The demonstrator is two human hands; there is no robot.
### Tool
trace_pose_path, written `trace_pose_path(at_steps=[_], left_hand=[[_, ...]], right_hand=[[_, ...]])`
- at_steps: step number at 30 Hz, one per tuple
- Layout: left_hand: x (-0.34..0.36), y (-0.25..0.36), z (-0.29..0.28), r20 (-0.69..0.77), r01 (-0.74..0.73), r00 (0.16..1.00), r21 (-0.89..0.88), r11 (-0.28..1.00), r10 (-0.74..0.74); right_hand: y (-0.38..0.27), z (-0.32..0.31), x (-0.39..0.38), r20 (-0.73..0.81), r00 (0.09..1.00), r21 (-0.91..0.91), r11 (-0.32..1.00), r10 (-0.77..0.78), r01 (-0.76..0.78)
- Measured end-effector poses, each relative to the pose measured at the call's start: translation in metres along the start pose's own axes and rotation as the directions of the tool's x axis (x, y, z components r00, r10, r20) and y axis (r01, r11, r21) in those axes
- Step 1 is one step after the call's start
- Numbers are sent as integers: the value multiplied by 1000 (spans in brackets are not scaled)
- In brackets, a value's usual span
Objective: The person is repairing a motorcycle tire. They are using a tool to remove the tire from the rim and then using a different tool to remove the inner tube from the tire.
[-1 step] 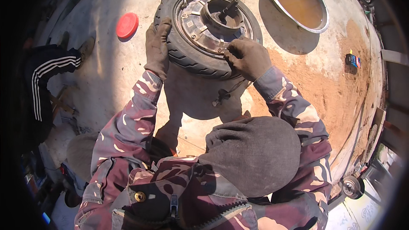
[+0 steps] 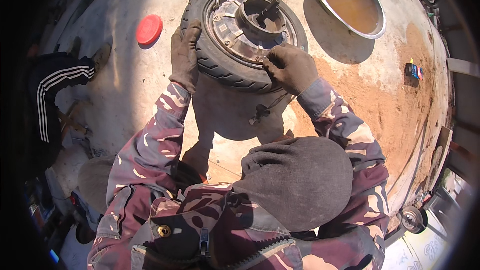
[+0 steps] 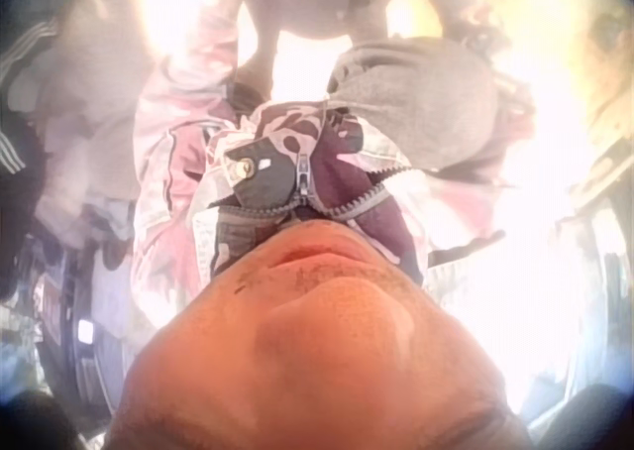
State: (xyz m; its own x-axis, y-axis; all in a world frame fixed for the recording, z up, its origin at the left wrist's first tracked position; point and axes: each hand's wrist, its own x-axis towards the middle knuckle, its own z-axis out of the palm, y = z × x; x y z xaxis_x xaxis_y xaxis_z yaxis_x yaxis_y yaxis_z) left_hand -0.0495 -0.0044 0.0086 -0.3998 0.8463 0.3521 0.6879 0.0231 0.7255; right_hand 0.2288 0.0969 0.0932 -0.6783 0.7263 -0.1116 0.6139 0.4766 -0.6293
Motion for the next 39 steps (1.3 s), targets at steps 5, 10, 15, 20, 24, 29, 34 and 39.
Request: trace_pose_path(at_steps=[5,10,15,20,24,29,34,39], left_hand=[[3,5,1,-25,-7,1000,-34,999,6],[2,5,2,-32,-26,999,30,999,27],[-3,2,2,-28,42,999,7,999,-42],[-5,-2,6,-26,7,1000,6,1000,-7],[-10,-3,8,-35,14,999,84,996,-11],[-13,0,20,-113,232,959,-217,948,-261],[-18,9,33,-173,296,939,-28,955,-296],[1,25,18,-157,392,838,-493,777,-522]], right_hand=[[-1,5,0,-25,999,20,999,34,-34],[1,4,0,-28,998,-102,994,-51,48],[4,1,2,-2,983,-241,954,-184,178],[-3,2,4,64,994,-52,995,92,-89],[-11,-2,4,118,957,-80,963,265,-257],[-18,10,3,75,958,-149,953,276,-263],[-16,25,4,153,841,-53,854,519,-517],[-17,28,9,180,861,-52,879,475,-474]])
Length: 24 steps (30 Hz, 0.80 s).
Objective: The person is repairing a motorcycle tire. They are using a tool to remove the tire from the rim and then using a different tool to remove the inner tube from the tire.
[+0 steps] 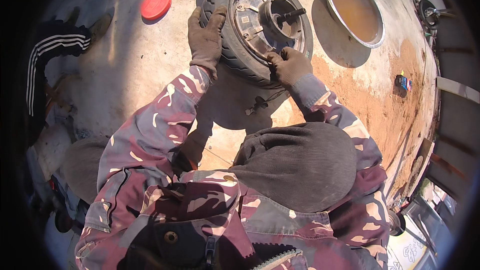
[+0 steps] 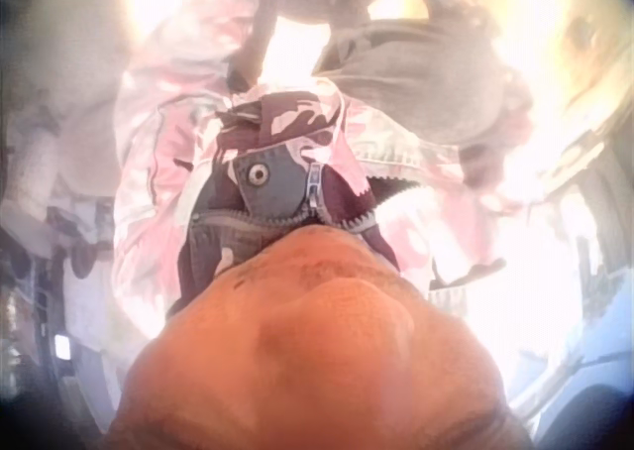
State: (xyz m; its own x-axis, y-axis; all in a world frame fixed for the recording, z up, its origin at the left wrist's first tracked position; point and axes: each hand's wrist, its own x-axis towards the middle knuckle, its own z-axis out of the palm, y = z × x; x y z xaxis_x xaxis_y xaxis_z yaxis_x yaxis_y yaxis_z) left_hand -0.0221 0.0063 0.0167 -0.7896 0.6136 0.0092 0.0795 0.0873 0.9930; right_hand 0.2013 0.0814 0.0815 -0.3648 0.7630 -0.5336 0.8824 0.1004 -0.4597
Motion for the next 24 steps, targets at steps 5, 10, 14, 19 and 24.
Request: trace_pose_path(at_steps=[5,10,14,19,24], left_hand=[[-8,17,1,-25,154,988,1,988,-154],[9,9,-5,112,207,968,143,968,-223],[70,25,-10,326,214,897,271,938,-299],[146,53,14,657,424,639,134,896,-401],[137,44,-3,574,305,753,129,944,-321]], right_hand=[[-2,-7,-3,12,999,-109,993,-52,53],[-3,-8,-11,6,1000,-155,988,5,-5],[-11,-12,-14,30,999,-135,990,30,-26],[-22,-21,-18,92,995,-92,995,51,-42],[-15,-23,-18,45,999,-154,988,11,-4]])
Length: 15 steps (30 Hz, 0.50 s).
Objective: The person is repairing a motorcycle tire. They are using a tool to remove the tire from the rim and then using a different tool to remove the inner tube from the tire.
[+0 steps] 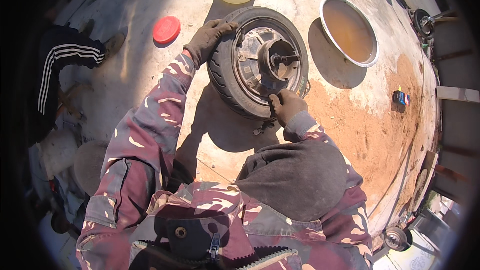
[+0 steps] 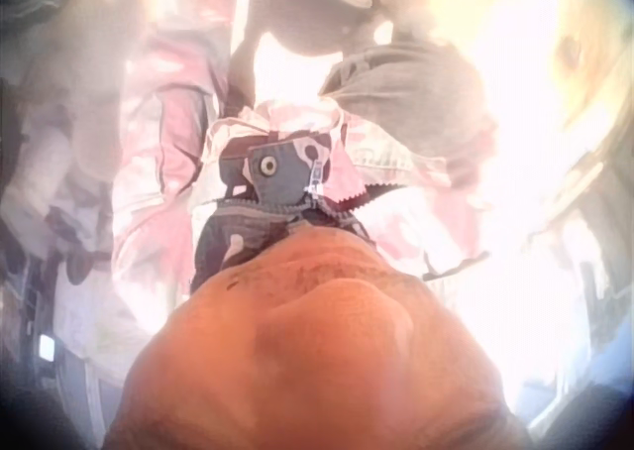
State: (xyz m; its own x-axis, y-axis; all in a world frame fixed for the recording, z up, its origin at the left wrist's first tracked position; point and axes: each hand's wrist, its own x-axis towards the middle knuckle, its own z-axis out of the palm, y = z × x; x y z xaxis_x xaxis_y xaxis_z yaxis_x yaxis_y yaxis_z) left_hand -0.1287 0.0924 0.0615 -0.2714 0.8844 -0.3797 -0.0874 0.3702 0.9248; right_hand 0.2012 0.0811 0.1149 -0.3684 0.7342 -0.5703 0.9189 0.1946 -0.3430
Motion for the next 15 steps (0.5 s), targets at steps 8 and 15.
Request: trace_pose_path(at_steps=[8,15], left_hand=[[-90,-23,38,-373,-41,927,-191,981,-34],[-107,-11,78,-532,-27,834,-302,953,-145]], right_hand=[[53,-31,59,-220,936,-137,958,-276,251],[79,-35,105,-274,862,-169,904,-426,393]])
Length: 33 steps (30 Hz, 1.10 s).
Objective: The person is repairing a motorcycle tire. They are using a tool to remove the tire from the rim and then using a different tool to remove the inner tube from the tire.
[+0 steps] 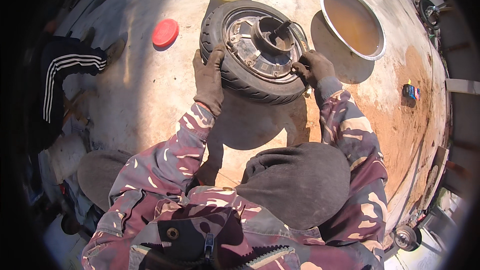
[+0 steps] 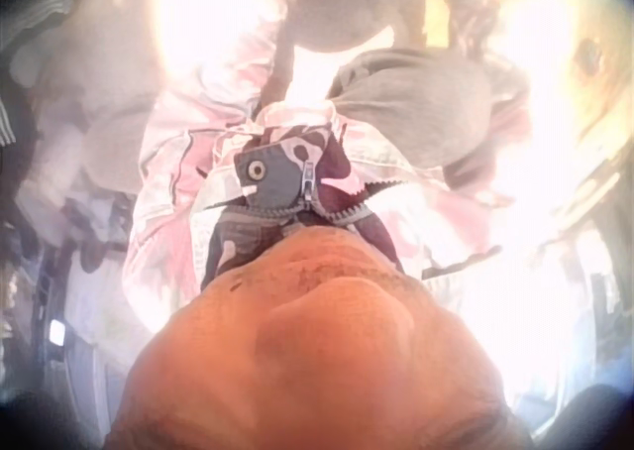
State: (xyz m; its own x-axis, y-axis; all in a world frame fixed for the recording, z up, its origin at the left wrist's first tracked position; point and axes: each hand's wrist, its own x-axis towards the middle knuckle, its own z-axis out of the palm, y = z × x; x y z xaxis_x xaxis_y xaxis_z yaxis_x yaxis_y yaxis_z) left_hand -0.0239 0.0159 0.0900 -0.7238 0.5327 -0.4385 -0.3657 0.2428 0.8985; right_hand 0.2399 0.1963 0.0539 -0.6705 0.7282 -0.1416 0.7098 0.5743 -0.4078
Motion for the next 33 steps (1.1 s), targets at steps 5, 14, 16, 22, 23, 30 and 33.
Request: trace_pose_path(at_steps=[5,14,16,22,23,30,33], left_hand=[[-4,-18,11,-64,-54,997,-185,981,42],[1,-34,5,-205,-123,971,-4,992,119],[4,-34,6,-149,-130,982,-112,985,113],[5,-32,3,-134,-182,976,-80,980,170],[6,-32,3,-115,-188,978,-105,977,175],[7,-29,6,-88,-86,995,-409,908,55],[7,-28,3,-102,-42,995,-280,959,14]], right_hand=[[2,10,0,29,999,14,1000,-25,24],[-22,32,-17,70,956,-20,959,284,-283],[-25,31,-17,83,950,-19,954,301,-300],[-25,25,-26,99,966,46,969,238,-244],[-25,25,-27,95,966,76,966,239,-247],[-31,30,-28,13,974,-24,974,226,-226],[-38,38,-35,25,937,-24,937,349,-349]])
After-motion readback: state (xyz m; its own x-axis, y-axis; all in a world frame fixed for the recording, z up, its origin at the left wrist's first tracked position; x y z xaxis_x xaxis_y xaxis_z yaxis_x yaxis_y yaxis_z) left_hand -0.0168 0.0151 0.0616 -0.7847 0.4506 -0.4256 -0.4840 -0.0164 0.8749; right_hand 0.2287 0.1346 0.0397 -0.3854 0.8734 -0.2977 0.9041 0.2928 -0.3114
